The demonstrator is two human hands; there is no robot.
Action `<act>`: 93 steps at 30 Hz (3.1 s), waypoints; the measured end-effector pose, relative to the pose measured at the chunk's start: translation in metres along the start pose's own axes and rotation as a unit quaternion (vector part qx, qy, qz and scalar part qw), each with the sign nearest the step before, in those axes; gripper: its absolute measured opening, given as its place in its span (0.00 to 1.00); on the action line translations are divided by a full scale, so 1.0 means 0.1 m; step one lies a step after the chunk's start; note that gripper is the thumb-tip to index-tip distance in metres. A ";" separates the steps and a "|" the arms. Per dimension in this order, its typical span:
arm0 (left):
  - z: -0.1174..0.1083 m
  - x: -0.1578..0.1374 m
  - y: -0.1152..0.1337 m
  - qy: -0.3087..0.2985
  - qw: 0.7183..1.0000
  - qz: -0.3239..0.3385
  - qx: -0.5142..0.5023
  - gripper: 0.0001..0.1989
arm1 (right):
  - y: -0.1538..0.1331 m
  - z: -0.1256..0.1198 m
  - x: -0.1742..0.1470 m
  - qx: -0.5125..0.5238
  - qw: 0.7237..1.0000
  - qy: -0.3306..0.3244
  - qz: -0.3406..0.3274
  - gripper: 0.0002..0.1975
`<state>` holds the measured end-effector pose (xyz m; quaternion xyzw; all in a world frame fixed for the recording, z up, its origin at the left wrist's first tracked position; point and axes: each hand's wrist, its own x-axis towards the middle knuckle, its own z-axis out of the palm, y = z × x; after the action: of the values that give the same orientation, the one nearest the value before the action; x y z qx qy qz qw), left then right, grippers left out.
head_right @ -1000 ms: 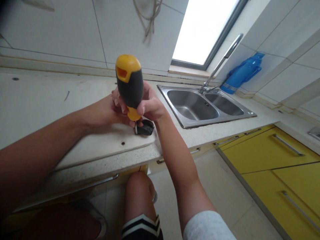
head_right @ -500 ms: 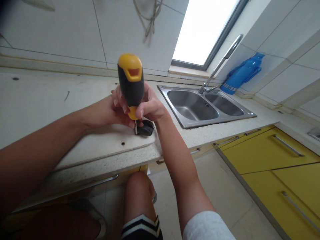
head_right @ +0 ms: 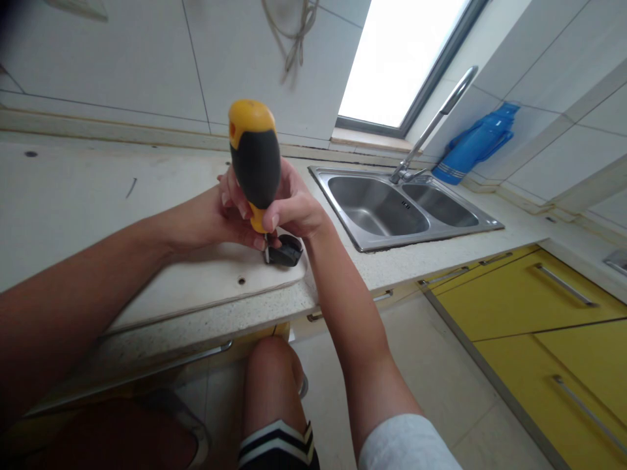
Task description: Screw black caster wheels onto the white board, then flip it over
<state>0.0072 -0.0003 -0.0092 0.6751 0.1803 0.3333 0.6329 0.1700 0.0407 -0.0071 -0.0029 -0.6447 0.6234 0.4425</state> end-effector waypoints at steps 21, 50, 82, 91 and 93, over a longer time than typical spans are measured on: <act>0.04 0.00 0.06 -0.013 1.000 0.004 0.002 0.10 | -0.02 -0.02 0.02 0.051 0.998 -0.023 0.001 0.34; 0.05 -0.03 0.05 0.030 0.997 0.017 0.065 0.10 | 0.02 -0.03 0.02 0.035 0.999 -0.013 -0.005 0.31; -0.18 0.09 -0.08 0.277 0.940 0.108 0.167 0.28 | -0.18 -0.58 -0.43 -0.298 0.708 0.616 -0.173 0.30; 0.03 -0.06 -0.06 0.241 0.836 0.142 0.473 0.15 | -0.25 0.08 -1.41 -0.395 0.676 0.607 -0.133 0.29; 0.05 -0.14 0.09 0.263 0.801 0.147 0.517 0.13 | -0.22 0.07 -1.41 -0.408 0.693 0.585 -0.107 0.27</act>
<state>-0.0011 -0.0141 -0.0033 0.8068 0.3845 0.4444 0.0615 0.2640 -0.0486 -0.0680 -0.4784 -0.4423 0.1196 0.7492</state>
